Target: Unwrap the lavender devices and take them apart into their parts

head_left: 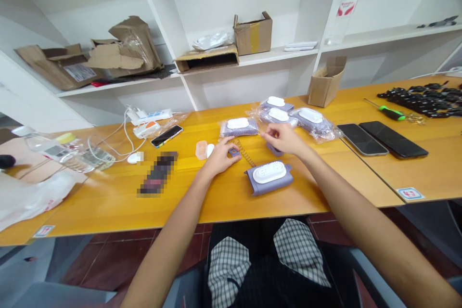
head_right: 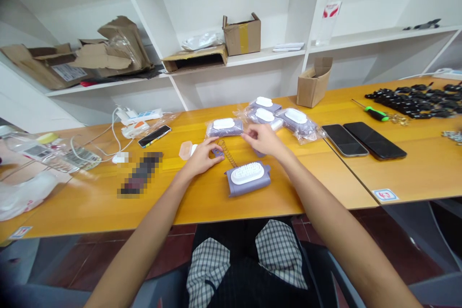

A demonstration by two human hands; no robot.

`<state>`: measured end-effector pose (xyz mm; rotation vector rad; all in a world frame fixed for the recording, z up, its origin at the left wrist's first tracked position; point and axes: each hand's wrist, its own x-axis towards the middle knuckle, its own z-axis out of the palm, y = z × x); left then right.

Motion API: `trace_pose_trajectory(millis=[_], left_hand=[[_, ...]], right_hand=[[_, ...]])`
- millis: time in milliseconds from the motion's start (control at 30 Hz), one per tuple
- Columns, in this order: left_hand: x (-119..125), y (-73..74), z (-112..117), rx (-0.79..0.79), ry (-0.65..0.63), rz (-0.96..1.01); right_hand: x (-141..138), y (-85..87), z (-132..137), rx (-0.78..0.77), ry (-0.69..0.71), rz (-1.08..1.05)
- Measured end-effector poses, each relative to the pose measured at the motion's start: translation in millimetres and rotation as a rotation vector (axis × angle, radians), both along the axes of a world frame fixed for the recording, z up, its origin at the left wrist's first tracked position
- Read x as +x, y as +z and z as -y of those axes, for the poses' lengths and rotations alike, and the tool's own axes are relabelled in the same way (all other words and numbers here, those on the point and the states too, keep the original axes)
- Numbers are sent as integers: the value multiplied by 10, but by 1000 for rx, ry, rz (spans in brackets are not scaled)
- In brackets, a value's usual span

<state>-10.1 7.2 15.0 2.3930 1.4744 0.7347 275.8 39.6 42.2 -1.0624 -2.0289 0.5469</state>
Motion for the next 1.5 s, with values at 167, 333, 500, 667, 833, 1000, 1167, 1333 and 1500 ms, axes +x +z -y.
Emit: trace_pose_trajectory(millis=[167, 333, 500, 667, 833, 1000, 1167, 1333, 1500], left_hand=[[-1, -8, -22, 74, -29, -11], [83, 32, 28, 181, -40, 44], [188, 66, 110, 62, -103, -22], [211, 68, 133, 10, -152, -162], [156, 70, 108, 13, -65, -155], [118, 81, 93, 13, -22, -168], [116, 74, 80, 101, 8, -152], [97, 56, 70, 65, -14, -108], [72, 56, 63, 35, -1, -113]], right_hand=[[406, -76, -139, -150, -109, 150], [401, -83, -103, -387, 16, 214], [120, -159, -18, -384, 86, 170], [-88, -284, -2, -233, 108, 131], [-182, -340, -34, -106, 136, 51], [-204, -344, -43, -130, 154, 55], [-195, -337, -28, -113, 148, 62], [-187, -360, -47, -94, 150, 73], [-179, -361, -41, -102, 179, 70]])
